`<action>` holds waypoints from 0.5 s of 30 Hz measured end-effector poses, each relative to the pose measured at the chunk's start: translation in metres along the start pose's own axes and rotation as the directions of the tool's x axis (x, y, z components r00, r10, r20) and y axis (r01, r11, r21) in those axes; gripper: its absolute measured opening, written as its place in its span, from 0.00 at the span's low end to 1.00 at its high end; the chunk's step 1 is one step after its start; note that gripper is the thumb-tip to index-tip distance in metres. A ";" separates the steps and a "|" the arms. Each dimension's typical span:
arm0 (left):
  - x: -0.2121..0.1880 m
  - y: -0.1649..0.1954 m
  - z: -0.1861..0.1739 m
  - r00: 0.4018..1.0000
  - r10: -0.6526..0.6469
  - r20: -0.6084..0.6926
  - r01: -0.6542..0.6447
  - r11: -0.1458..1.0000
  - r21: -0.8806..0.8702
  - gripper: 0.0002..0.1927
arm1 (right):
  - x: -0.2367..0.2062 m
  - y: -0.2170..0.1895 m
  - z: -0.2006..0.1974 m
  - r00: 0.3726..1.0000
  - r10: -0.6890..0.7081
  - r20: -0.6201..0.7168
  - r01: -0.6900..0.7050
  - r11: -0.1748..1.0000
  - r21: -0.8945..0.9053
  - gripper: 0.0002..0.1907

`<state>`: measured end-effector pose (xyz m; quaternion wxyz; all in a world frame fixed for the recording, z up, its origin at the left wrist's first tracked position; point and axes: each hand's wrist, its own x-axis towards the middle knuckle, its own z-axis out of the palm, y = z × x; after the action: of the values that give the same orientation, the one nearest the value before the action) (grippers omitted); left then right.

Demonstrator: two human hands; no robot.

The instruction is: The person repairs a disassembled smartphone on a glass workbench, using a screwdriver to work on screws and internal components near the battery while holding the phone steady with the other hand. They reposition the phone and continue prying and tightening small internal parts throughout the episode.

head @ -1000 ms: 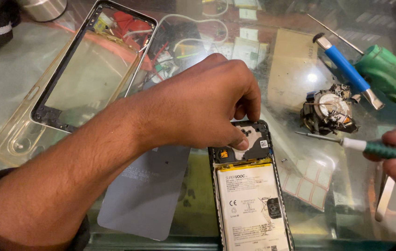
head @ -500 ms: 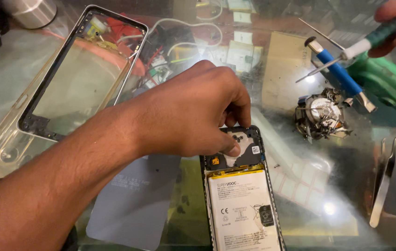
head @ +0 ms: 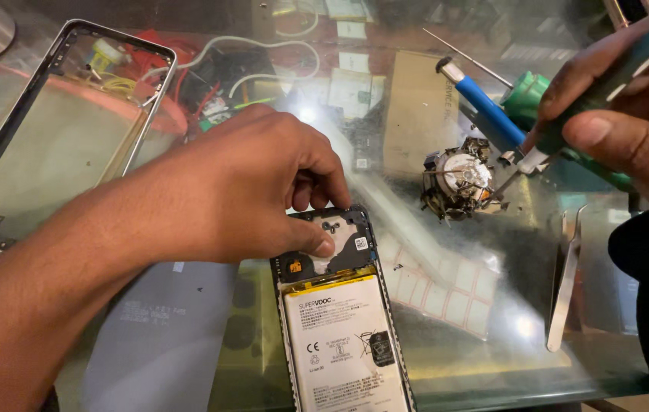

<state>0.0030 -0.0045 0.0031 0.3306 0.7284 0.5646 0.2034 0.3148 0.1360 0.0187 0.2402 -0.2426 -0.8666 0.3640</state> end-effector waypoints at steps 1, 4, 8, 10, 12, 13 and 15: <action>0.000 0.000 0.000 1.000 0.006 -0.006 -0.006 1.000 0.002 0.18 | -0.001 -0.002 0.000 1.000 -0.009 0.005 0.009 0.999 -0.049 0.14; -0.001 -0.002 0.001 1.000 -0.021 0.004 0.021 1.000 -0.004 0.18 | -0.002 -0.005 0.003 0.998 -0.070 0.000 0.070 0.997 -0.039 0.15; -0.001 -0.004 0.001 1.000 0.010 -0.005 -0.011 1.000 -0.016 0.18 | 0.000 -0.011 0.008 0.995 -0.102 0.004 0.102 0.992 -0.073 0.17; -0.002 -0.004 0.001 1.000 0.007 -0.006 -0.007 1.000 -0.015 0.18 | 0.002 -0.014 0.012 0.990 -0.139 0.016 0.140 0.987 -0.077 0.18; -0.002 -0.004 0.001 1.000 0.024 -0.013 -0.024 1.000 -0.010 0.18 | 0.002 -0.017 0.013 0.989 -0.146 0.033 0.149 0.983 -0.108 0.18; -0.002 -0.003 0.001 0.999 0.032 -0.016 -0.032 0.999 -0.009 0.18 | 0.002 -0.018 0.013 0.991 -0.126 0.044 0.131 0.981 -0.143 0.18; -0.002 -0.001 0.001 1.000 0.001 -0.007 -0.001 1.000 -0.001 0.18 | 0.001 -0.018 0.013 0.993 -0.109 0.048 0.115 0.978 -0.172 0.18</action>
<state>0.0018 -0.0067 0.0018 0.3292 0.7277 0.5653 0.2063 0.3016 0.1187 0.0246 0.2216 -0.2065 -0.9118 0.2771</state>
